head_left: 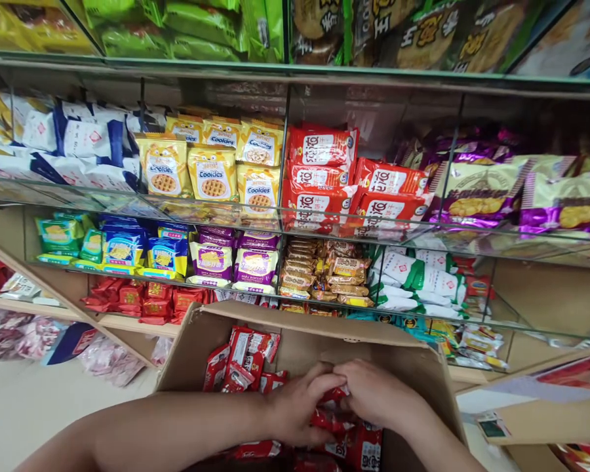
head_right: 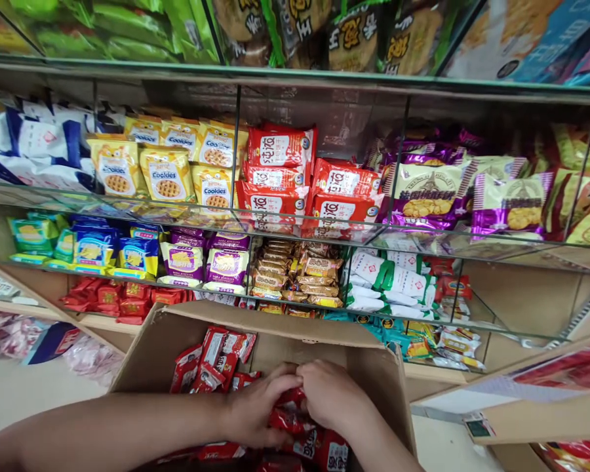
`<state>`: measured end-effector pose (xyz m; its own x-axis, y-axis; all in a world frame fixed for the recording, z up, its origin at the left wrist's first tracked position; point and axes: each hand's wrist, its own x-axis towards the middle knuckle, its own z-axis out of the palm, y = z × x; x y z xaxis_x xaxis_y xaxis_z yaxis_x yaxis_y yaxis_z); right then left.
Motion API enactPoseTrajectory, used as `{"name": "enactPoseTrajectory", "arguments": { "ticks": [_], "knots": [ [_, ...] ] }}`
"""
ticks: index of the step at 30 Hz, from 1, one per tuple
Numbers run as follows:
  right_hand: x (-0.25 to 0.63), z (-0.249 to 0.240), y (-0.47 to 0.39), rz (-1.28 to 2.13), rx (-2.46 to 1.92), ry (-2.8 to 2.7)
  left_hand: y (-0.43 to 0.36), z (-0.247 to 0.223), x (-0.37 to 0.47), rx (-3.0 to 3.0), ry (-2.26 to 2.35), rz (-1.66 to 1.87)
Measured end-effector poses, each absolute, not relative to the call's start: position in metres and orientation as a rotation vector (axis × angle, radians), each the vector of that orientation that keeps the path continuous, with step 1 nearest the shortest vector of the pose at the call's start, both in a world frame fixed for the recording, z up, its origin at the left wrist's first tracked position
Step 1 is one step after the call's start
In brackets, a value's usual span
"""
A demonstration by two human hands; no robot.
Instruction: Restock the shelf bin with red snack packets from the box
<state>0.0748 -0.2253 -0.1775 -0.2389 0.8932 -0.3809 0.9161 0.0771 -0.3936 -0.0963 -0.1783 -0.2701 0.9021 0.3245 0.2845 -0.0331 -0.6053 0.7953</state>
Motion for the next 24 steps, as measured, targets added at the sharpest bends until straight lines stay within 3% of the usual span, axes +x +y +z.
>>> {"name": "enactPoseTrajectory", "arguments": {
  "ticks": [4,8,12,16,20,24],
  "knots": [
    [0.075,-0.185,-0.218,-0.895,1.860,2.214,-0.181,-0.275,-0.093,2.037,0.298,0.504],
    [0.093,-0.152,-0.225,-0.948,1.926,2.322,-0.176,-0.224,-0.089,1.947,0.355,0.455],
    [0.110,-0.125,-0.232,-1.284,1.986,2.487,-0.165,-0.176,-0.086,1.733,0.381,0.460],
    [0.109,-0.127,-0.231,-1.665,2.085,2.546,-0.162,-0.156,-0.083,1.557,0.490,0.495],
    [0.099,-0.135,-0.228,-1.529,2.477,2.575,-0.161,-0.145,-0.084,1.489,0.533,0.629],
    [0.095,-0.138,-0.223,-2.077,2.564,2.500,-0.149,-0.138,-0.085,1.284,0.460,0.807]
  ]
}}
